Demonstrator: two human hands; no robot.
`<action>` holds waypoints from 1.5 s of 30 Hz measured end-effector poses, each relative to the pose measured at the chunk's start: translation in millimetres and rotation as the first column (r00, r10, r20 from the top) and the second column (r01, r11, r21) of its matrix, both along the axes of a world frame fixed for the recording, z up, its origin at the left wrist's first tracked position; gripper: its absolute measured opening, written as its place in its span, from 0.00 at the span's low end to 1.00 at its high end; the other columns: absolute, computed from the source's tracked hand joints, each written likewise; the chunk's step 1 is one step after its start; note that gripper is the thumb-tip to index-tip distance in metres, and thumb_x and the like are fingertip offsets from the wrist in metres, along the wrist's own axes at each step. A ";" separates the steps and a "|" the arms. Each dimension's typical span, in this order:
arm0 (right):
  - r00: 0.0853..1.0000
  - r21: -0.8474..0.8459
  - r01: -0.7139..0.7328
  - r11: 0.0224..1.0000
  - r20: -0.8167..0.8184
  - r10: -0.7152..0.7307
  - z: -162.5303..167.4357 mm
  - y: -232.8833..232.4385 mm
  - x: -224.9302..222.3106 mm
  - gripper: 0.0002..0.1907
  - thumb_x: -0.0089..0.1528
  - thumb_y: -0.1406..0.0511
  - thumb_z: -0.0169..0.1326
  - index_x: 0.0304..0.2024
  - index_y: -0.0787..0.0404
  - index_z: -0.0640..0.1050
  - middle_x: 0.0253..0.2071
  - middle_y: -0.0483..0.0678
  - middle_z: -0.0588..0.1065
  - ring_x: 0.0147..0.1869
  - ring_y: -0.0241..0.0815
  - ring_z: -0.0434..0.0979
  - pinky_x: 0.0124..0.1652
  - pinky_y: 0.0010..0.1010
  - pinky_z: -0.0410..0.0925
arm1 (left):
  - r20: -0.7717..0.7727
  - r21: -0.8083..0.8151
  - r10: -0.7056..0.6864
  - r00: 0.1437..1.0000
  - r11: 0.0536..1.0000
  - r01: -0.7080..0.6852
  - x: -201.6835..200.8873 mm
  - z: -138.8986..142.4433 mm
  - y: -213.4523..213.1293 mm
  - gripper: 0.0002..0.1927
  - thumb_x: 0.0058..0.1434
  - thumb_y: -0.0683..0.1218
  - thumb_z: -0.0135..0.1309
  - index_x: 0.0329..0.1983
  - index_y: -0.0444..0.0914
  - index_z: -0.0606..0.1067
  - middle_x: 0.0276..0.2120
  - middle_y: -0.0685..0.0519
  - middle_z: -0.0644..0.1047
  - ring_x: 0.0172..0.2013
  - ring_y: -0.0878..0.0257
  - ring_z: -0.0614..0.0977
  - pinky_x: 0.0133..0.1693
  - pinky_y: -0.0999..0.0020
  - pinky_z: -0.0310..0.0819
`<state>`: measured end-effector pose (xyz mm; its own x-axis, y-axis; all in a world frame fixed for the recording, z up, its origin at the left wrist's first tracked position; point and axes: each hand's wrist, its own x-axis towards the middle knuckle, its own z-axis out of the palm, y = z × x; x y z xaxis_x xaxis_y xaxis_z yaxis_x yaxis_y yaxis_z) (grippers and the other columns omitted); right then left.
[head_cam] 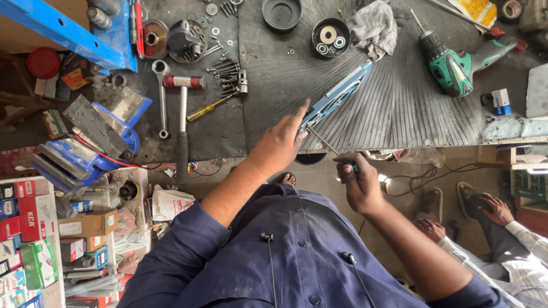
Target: The person reassembles a blue gearbox housing at a workbench, pressing bearings into the housing bores by hand, seating them with a mallet, and driving a screw into the housing with a screwdriver. They pick small parts from the bench and a box and fit them into the housing.
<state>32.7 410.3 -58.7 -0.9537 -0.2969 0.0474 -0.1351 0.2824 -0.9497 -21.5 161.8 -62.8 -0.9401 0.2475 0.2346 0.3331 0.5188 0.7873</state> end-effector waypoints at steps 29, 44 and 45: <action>-0.153 0.813 0.384 0.438 -0.412 0.898 137.7 45.8 -135.9 0.22 0.58 0.64 0.62 0.55 0.39 0.80 0.55 0.39 0.72 0.66 0.40 0.68 0.65 0.41 0.60 | 0.008 -0.271 -0.157 0.988 0.950 0.153 -91.0 75.7 9.6 0.42 0.62 0.39 0.55 0.75 0.44 0.48 0.52 0.35 0.78 0.47 0.38 0.82 0.45 0.46 0.75; 0.514 0.965 0.199 -0.173 0.048 0.857 149.8 14.5 -96.3 0.07 0.56 0.61 0.54 0.26 0.55 0.78 0.27 0.42 0.76 0.36 0.41 0.79 0.33 0.32 0.71 | 0.222 0.478 0.006 0.975 0.871 -0.114 -55.2 42.5 28.4 0.33 0.54 0.48 0.69 0.65 0.45 0.74 0.48 0.44 0.84 0.45 0.49 0.85 0.49 0.59 0.81; 0.508 0.963 0.203 -0.176 0.050 0.860 143.8 14.6 -94.2 0.07 0.56 0.61 0.55 0.25 0.55 0.78 0.27 0.42 0.76 0.35 0.41 0.79 0.32 0.32 0.71 | 0.139 0.428 0.052 0.989 0.897 -0.108 -51.5 35.7 31.1 0.34 0.53 0.47 0.69 0.65 0.44 0.73 0.48 0.44 0.82 0.45 0.50 0.84 0.49 0.60 0.80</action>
<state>-61.4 424.9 85.1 -0.5048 -0.7906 -0.3466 -0.8065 0.2889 0.5158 -72.9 192.8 -27.1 -0.9803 0.0701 0.1845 0.1928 0.1382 0.9715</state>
